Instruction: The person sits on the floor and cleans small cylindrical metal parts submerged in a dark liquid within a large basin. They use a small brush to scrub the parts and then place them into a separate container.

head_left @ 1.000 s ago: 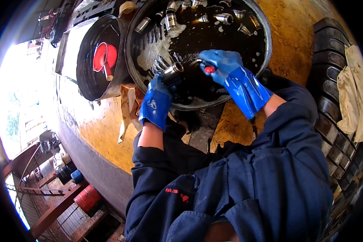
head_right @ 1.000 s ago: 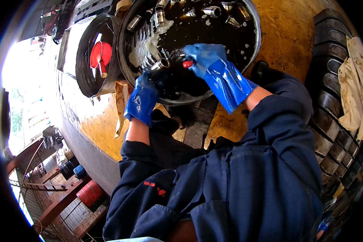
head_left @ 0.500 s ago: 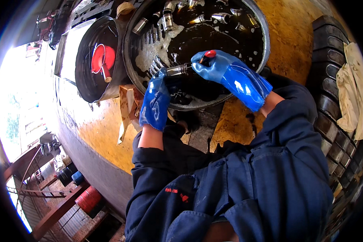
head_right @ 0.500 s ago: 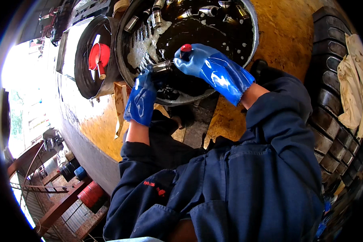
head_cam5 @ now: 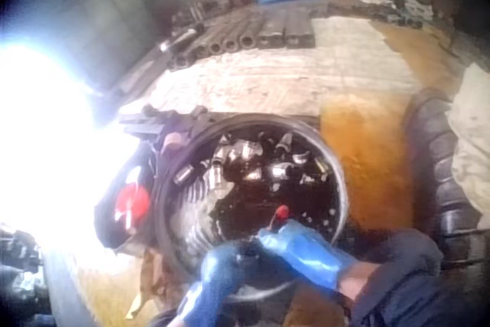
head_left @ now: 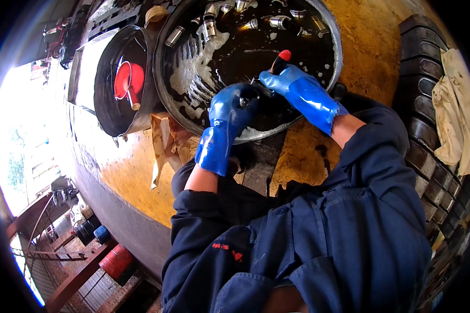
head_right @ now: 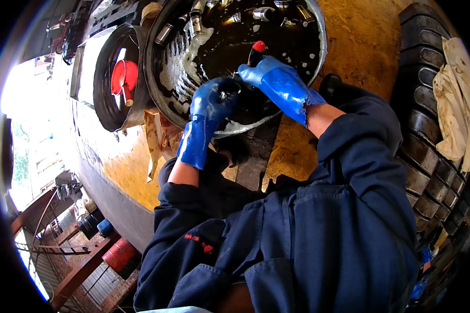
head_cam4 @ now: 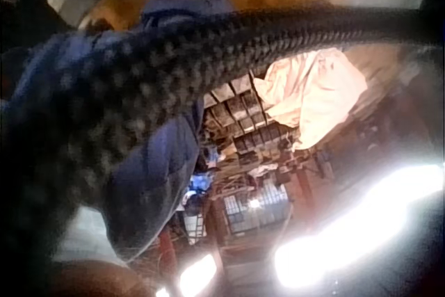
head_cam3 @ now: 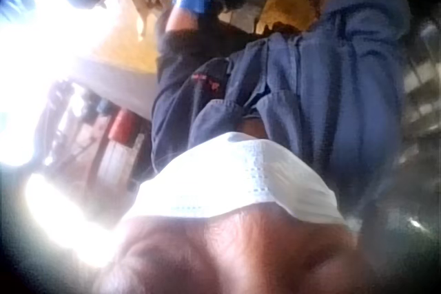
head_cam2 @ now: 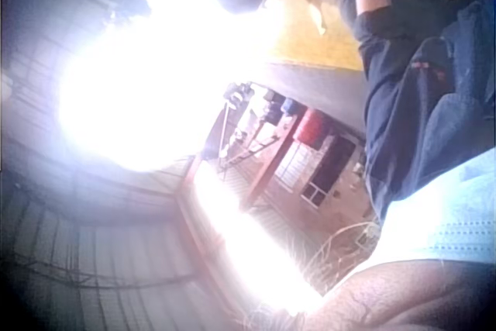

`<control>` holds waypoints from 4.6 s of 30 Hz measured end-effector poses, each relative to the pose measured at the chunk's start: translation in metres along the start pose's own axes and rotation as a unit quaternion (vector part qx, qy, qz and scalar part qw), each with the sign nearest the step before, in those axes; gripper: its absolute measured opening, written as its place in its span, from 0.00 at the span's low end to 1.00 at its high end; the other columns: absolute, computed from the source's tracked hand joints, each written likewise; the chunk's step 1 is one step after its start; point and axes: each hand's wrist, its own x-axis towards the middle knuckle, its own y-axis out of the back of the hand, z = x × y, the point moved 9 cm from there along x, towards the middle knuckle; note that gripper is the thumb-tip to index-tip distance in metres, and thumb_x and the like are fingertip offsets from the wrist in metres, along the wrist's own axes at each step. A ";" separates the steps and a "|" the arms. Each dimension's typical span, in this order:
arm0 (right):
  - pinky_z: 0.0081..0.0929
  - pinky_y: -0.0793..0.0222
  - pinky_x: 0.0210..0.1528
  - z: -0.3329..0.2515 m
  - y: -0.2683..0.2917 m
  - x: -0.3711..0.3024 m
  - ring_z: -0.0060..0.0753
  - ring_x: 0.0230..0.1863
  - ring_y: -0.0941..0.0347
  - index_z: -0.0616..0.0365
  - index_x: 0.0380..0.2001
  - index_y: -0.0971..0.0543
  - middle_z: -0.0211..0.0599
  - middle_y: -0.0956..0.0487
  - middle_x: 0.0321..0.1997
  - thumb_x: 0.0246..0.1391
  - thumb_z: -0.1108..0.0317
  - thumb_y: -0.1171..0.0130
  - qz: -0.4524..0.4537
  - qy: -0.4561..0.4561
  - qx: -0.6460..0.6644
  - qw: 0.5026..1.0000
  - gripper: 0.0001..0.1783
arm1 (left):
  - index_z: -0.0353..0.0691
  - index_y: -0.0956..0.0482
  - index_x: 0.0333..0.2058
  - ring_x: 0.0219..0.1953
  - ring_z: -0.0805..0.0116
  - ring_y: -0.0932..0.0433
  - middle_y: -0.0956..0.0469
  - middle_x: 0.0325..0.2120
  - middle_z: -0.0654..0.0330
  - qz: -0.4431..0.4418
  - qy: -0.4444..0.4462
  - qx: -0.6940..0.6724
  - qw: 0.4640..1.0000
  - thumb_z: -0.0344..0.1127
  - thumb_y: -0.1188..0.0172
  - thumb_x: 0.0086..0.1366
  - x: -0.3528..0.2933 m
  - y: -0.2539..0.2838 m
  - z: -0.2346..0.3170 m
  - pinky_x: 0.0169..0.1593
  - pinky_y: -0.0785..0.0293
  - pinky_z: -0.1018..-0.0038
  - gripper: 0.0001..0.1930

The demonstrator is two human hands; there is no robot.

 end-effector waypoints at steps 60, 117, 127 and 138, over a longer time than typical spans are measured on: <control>0.32 0.21 0.54 -0.060 0.016 -0.018 0.37 0.42 0.15 0.50 0.46 0.13 0.35 0.12 0.39 0.64 0.55 0.40 -0.009 0.141 -0.162 0.977 0.16 | 0.38 0.17 0.53 0.46 0.72 0.17 0.13 0.44 0.62 -0.119 0.171 -0.381 0.901 0.21 0.25 0.52 -0.033 -0.015 -0.086 0.54 0.21 0.72 0.27; 0.31 0.27 0.33 -0.087 -0.043 -0.014 0.30 0.29 0.22 0.52 0.40 0.16 0.34 0.18 0.27 0.65 0.59 0.40 -0.144 0.271 -0.075 0.949 0.11 | 0.45 0.16 0.53 0.45 0.57 0.15 0.13 0.42 0.57 -0.043 0.078 0.046 0.995 0.31 0.25 0.50 -0.007 0.007 -0.069 0.51 0.19 0.66 0.28; 0.38 0.17 0.47 -0.064 -0.023 -0.010 0.42 0.42 0.14 0.46 0.49 0.15 0.38 0.13 0.42 0.65 0.62 0.39 -0.040 0.387 0.015 0.921 0.12 | 0.35 0.18 0.53 0.44 0.72 0.18 0.13 0.43 0.60 -0.136 0.278 -0.569 0.762 0.28 0.24 0.56 -0.039 -0.037 -0.109 0.53 0.20 0.71 0.24; 0.43 0.21 0.60 -0.102 0.013 -0.053 0.49 0.55 0.17 0.55 0.53 0.16 0.45 0.15 0.54 0.63 0.71 0.40 -0.122 0.425 -0.119 0.889 0.16 | 0.36 0.17 0.52 0.43 0.73 0.18 0.13 0.42 0.62 -0.202 0.205 -0.534 0.795 0.30 0.23 0.55 -0.049 -0.022 -0.073 0.52 0.20 0.71 0.25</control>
